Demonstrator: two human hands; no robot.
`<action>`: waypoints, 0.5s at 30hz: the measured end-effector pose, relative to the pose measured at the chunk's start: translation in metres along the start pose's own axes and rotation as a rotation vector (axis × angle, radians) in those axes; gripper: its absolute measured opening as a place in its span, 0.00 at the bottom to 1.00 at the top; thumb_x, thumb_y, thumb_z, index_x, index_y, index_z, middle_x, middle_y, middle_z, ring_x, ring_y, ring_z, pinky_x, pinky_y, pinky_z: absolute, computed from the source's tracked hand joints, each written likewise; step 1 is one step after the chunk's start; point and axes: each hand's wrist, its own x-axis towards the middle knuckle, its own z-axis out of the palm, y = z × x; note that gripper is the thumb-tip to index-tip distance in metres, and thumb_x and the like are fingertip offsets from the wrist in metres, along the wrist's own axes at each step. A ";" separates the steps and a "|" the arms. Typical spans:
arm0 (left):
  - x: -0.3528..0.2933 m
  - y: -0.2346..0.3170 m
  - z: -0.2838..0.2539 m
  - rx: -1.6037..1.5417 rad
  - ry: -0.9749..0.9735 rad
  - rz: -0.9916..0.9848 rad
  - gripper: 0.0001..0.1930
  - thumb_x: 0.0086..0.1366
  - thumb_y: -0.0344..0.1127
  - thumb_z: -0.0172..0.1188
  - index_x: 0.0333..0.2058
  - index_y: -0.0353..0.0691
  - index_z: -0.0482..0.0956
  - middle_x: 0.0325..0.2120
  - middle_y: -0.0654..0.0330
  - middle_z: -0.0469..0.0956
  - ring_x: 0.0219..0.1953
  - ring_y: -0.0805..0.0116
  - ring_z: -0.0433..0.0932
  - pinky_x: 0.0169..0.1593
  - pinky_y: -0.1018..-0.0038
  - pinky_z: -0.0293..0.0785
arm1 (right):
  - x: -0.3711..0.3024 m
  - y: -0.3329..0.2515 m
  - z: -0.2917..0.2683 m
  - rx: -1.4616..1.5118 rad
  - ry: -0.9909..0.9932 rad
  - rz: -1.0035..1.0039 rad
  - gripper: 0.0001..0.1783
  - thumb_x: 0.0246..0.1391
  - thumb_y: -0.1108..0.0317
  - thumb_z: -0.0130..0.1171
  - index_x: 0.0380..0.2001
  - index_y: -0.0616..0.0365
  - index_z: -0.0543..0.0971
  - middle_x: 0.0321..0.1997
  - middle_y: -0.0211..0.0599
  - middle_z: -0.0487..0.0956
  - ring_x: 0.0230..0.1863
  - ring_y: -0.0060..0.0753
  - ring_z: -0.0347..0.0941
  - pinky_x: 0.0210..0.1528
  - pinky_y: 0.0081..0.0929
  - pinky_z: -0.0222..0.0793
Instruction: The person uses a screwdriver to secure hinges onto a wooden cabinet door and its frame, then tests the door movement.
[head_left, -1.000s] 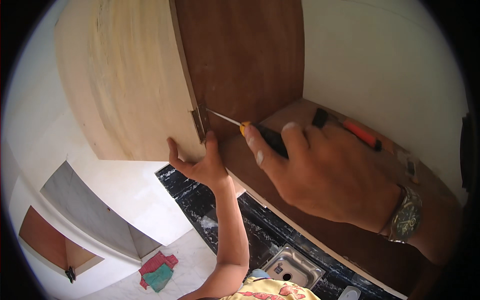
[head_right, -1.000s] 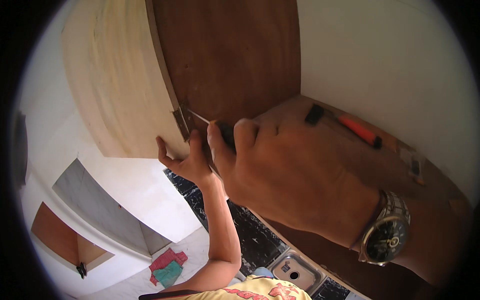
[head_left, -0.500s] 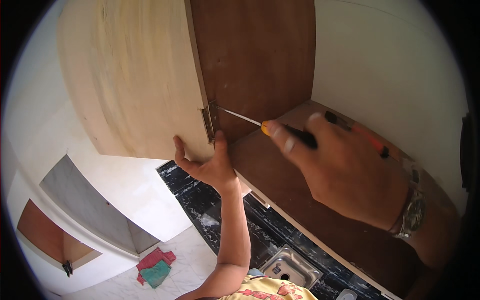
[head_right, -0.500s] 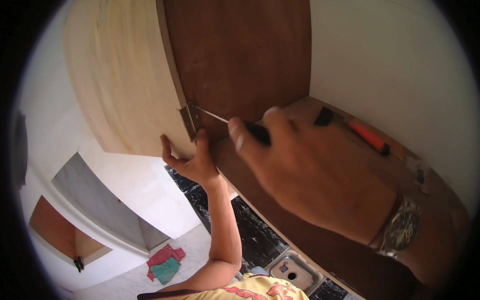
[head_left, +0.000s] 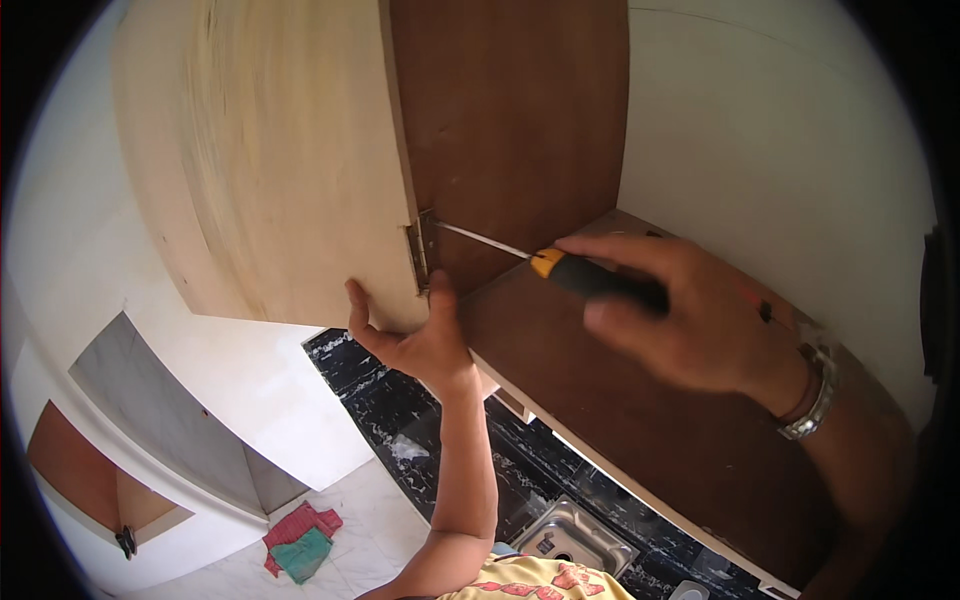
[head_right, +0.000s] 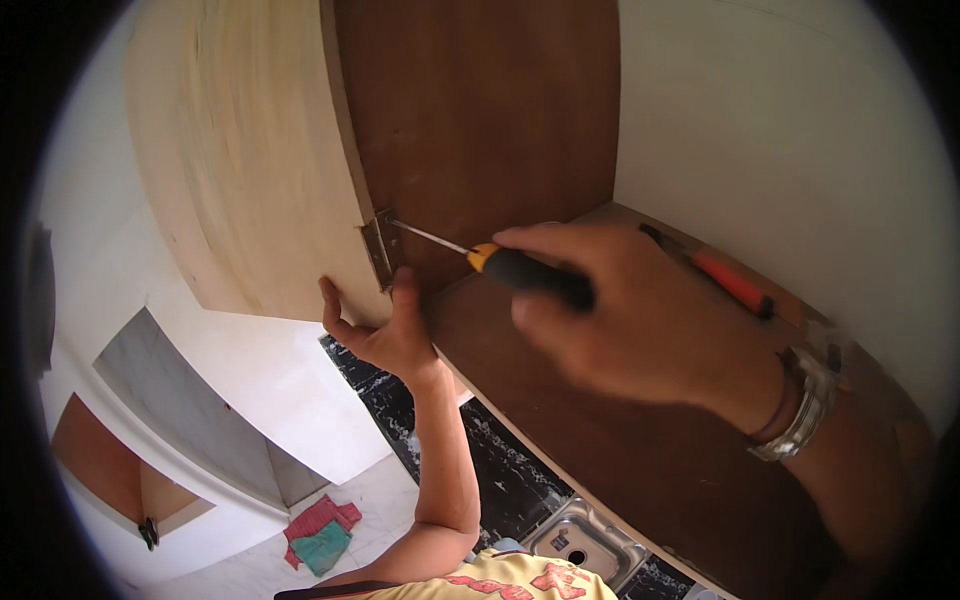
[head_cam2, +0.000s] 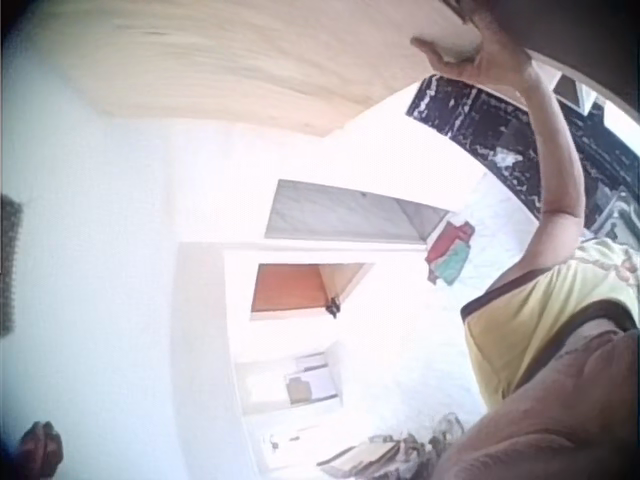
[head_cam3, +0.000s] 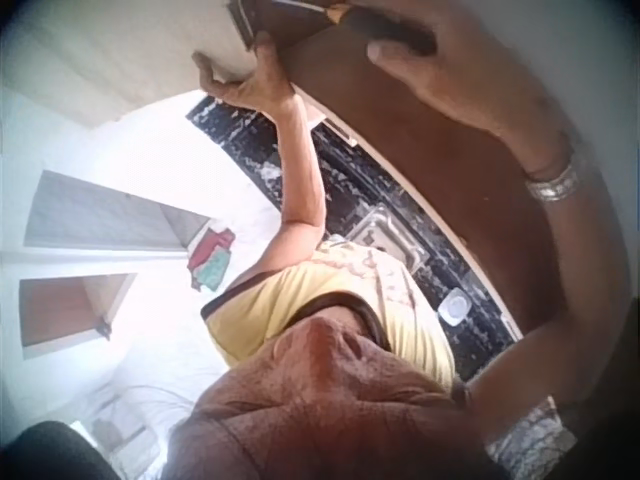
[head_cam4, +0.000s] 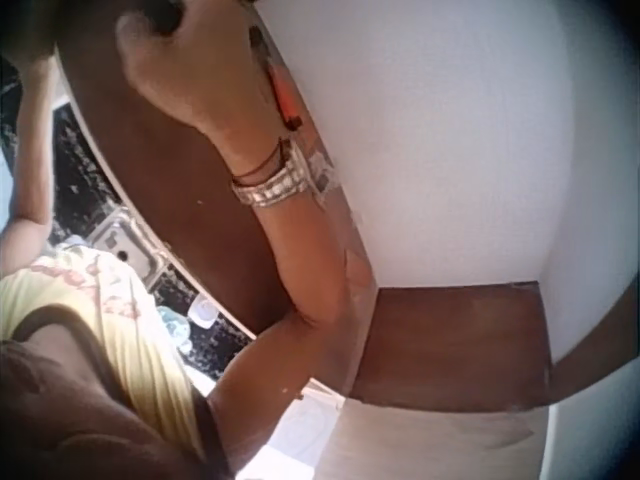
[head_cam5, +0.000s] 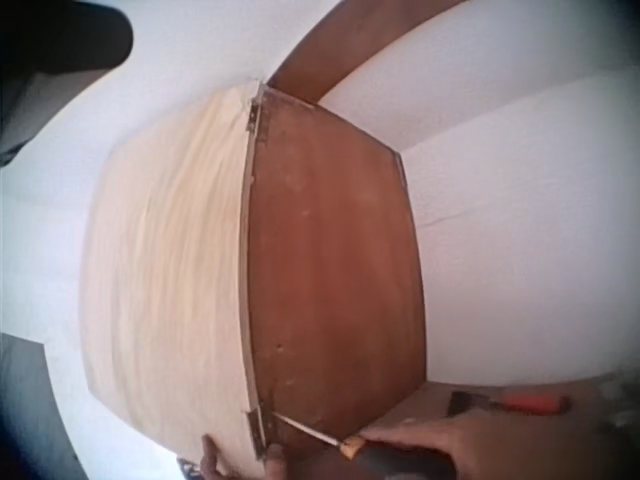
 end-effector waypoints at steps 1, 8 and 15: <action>0.000 -0.003 -0.001 -0.003 -0.004 0.004 0.45 0.51 0.25 0.75 0.65 0.37 0.59 0.63 0.47 0.62 0.63 0.54 0.67 0.68 0.60 0.65 | 0.000 0.002 0.006 -0.161 0.102 -0.231 0.25 0.60 0.69 0.57 0.61 0.57 0.76 0.25 0.37 0.75 0.26 0.28 0.75 0.29 0.28 0.72; -0.001 0.006 0.006 0.022 0.007 -0.045 0.44 0.51 0.23 0.74 0.64 0.36 0.60 0.63 0.47 0.63 0.62 0.56 0.68 0.67 0.62 0.68 | -0.019 -0.026 0.015 -1.209 0.194 -0.474 0.24 0.58 0.66 0.57 0.58 0.55 0.79 0.32 0.41 0.73 0.28 0.31 0.77 0.25 0.30 0.71; -0.005 0.003 0.006 0.038 0.026 -0.028 0.44 0.51 0.22 0.74 0.64 0.37 0.60 0.63 0.46 0.63 0.60 0.55 0.70 0.66 0.61 0.70 | -0.002 0.015 0.021 -0.770 0.200 -0.561 0.22 0.64 0.67 0.51 0.60 0.54 0.78 0.27 0.39 0.74 0.21 0.28 0.70 0.21 0.26 0.67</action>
